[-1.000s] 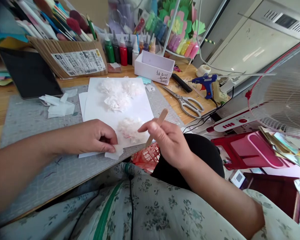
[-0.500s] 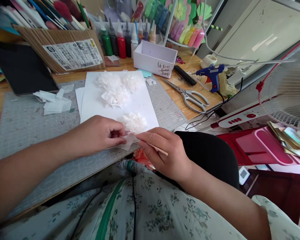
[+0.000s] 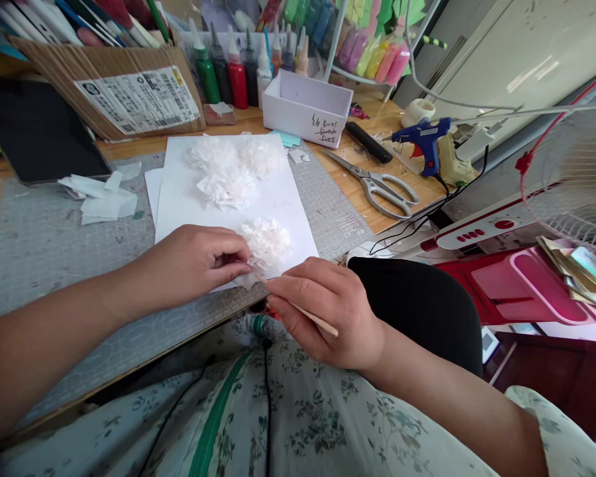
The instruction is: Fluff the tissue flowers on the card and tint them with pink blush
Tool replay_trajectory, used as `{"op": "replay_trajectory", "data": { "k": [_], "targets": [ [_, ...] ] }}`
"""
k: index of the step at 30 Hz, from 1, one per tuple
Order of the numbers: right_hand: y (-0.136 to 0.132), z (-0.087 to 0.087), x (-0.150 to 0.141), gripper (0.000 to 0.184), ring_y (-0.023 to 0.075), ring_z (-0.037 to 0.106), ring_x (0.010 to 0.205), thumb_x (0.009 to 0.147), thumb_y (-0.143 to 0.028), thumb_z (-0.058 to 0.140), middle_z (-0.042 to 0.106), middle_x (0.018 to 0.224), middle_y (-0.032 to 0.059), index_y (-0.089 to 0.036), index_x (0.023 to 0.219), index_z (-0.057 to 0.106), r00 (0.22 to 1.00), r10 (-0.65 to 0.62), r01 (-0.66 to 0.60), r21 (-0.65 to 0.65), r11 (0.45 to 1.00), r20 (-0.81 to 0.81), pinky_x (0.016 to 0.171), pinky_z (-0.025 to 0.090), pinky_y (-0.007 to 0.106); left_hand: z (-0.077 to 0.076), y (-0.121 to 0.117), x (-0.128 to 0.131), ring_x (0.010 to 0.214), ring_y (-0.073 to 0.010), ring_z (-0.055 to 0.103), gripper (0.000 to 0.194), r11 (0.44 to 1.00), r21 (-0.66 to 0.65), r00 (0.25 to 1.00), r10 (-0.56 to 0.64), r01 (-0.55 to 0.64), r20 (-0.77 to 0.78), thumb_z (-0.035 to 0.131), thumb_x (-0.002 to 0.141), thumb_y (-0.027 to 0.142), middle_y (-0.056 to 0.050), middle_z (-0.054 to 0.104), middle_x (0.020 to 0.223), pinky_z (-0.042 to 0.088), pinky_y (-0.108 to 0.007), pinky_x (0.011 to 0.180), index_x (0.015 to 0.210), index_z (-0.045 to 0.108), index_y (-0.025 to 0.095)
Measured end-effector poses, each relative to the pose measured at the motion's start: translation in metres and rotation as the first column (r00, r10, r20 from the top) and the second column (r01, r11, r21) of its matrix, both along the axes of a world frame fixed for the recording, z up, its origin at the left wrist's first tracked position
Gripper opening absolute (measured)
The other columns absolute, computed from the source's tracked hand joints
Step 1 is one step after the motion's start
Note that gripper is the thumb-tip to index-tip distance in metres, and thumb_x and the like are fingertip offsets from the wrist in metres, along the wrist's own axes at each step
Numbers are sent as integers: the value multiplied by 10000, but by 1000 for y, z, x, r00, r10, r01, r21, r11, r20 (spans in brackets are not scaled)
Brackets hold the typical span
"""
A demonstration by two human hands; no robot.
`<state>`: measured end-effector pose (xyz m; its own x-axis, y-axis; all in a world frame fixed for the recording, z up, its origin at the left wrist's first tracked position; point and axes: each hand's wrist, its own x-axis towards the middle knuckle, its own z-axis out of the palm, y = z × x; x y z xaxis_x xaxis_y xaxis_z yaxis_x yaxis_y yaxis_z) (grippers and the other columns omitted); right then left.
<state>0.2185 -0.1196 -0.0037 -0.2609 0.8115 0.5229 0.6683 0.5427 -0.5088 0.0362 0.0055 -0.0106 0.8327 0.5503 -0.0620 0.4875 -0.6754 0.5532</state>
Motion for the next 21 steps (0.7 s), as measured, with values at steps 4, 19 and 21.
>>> {"op": "replay_trajectory", "data": {
  "k": [4, 19, 21],
  "targets": [
    [2, -1, -1, 236, 173, 636, 691, 829, -117, 565, 690, 799, 71, -201, 1037, 640, 997, 28, -33, 53, 998, 79, 596, 530, 306, 0, 0, -2, 716, -128, 563, 81, 999, 17, 998, -40, 40, 43, 602, 812, 221, 10, 658, 795, 342, -241, 630, 760, 653, 184],
    [2, -1, -2, 206, 168, 624, 705, 836, -102, 553, 672, 807, 89, -176, 1004, 647, 1000, 11, -13, -54, 998, -22, 611, 524, 297, -3, 2, -9, 744, -123, 550, 37, 987, 46, 984, -156, 152, 86, 577, 809, 150, 11, 622, 823, 346, -237, 655, 807, 597, 181],
    [2, -1, -2, 201, 167, 622, 703, 840, -111, 553, 671, 804, 89, -177, 1006, 644, 999, 32, -34, -59, 998, -24, 605, 524, 295, -3, 2, -9, 738, -122, 550, 31, 987, 50, 983, -159, 155, 87, 583, 808, 154, 13, 621, 816, 347, -236, 650, 803, 597, 181]
  ]
}}
